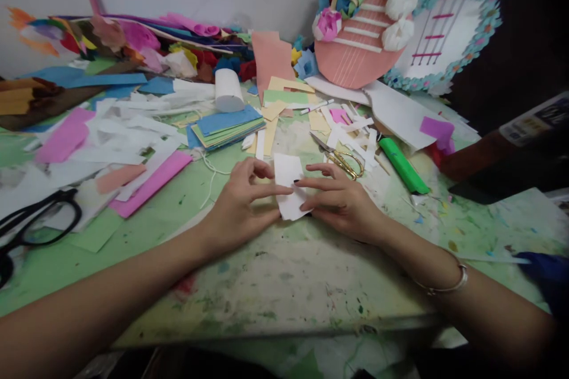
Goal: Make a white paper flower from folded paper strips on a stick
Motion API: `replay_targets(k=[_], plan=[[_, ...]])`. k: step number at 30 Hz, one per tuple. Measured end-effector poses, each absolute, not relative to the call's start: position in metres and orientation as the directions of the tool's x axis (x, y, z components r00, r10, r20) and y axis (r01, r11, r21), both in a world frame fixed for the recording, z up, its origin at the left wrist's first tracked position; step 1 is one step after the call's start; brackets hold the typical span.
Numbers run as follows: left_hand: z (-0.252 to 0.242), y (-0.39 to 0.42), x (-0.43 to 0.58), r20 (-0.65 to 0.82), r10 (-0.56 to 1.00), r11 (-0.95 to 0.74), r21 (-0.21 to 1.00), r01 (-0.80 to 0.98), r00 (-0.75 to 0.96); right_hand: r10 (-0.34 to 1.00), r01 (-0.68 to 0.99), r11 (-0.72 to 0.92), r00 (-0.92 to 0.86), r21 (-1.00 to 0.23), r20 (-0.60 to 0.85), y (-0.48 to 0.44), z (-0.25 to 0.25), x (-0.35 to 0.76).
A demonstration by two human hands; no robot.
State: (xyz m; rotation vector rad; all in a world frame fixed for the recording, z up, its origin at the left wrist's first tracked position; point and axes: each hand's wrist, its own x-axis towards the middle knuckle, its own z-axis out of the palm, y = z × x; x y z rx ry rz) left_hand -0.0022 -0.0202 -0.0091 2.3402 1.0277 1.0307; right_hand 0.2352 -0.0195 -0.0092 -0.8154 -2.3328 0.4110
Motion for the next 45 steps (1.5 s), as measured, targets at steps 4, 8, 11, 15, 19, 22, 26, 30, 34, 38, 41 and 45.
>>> replay_targets(k=[4, 8, 11, 15, 19, 22, 26, 30, 34, 38, 41, 45], plan=[[-0.004, -0.021, -0.004, 0.541, 0.645, -0.764, 0.447, 0.466, 0.539, 0.636, 0.422, 0.762, -0.631, -0.491, 0.445, -0.02, -0.008, 0.236], [-0.005, -0.018, -0.006, 0.437, 0.506, -0.844, 0.429, 0.322, 0.743, 0.612, 0.384, 0.766, -0.679, -0.515, 0.404, -0.02, -0.007, 0.237], [-0.006, -0.014, -0.008, 0.375, 0.458, -0.838, 0.484, 0.252, 0.806, 0.589, 0.355, 0.773, -0.709, -0.526, 0.388, -0.019, -0.006, 0.238], [-0.004, -0.01, -0.011, 0.328, 0.483, -0.784, 0.575, 0.234, 0.812, 0.578, 0.342, 0.77, -0.731, -0.539, 0.362, -0.017, -0.004, 0.239], [-0.004, -0.007, -0.013, 0.279, 0.508, -0.746, 0.615, 0.254, 0.815, 0.555, 0.331, 0.781, -0.758, -0.529, 0.344, -0.015, -0.001, 0.241], [-0.005, -0.005, -0.014, 0.267, 0.512, -0.725, 0.644, 0.244, 0.817, 0.539, 0.324, 0.783, -0.779, -0.53, 0.32, -0.014, 0.0, 0.244], [-0.004, -0.004, -0.014, 0.261, 0.51, -0.714, 0.659, 0.235, 0.819, 0.527, 0.309, 0.782, -0.791, -0.542, 0.309, -0.014, 0.001, 0.245], [0.0, -0.006, -0.011, 0.208, 0.526, -0.705, 0.648, 0.286, 0.825, 0.53, 0.301, 0.775, -0.789, -0.555, 0.313, -0.016, 0.002, 0.241], [0.004, -0.007, -0.007, 0.181, 0.529, -0.701, 0.644, 0.307, 0.829, 0.545, 0.303, 0.77, -0.769, -0.562, 0.333, -0.018, 0.001, 0.235], [0.005, -0.007, -0.006, 0.179, 0.53, -0.688, 0.663, 0.296, 0.829, 0.563, 0.309, 0.752, -0.76, -0.582, 0.323, -0.02, 0.001, 0.233], [0.004, -0.006, -0.007, 0.19, 0.532, -0.675, 0.683, 0.278, 0.825, 0.577, 0.329, 0.739, -0.759, -0.588, 0.301, -0.021, 0.002, 0.234], [0.003, -0.005, -0.009, 0.212, 0.505, -0.661, 0.718, 0.218, 0.837, 0.58, 0.335, 0.731, -0.764, -0.595, 0.283, -0.021, 0.004, 0.235]])
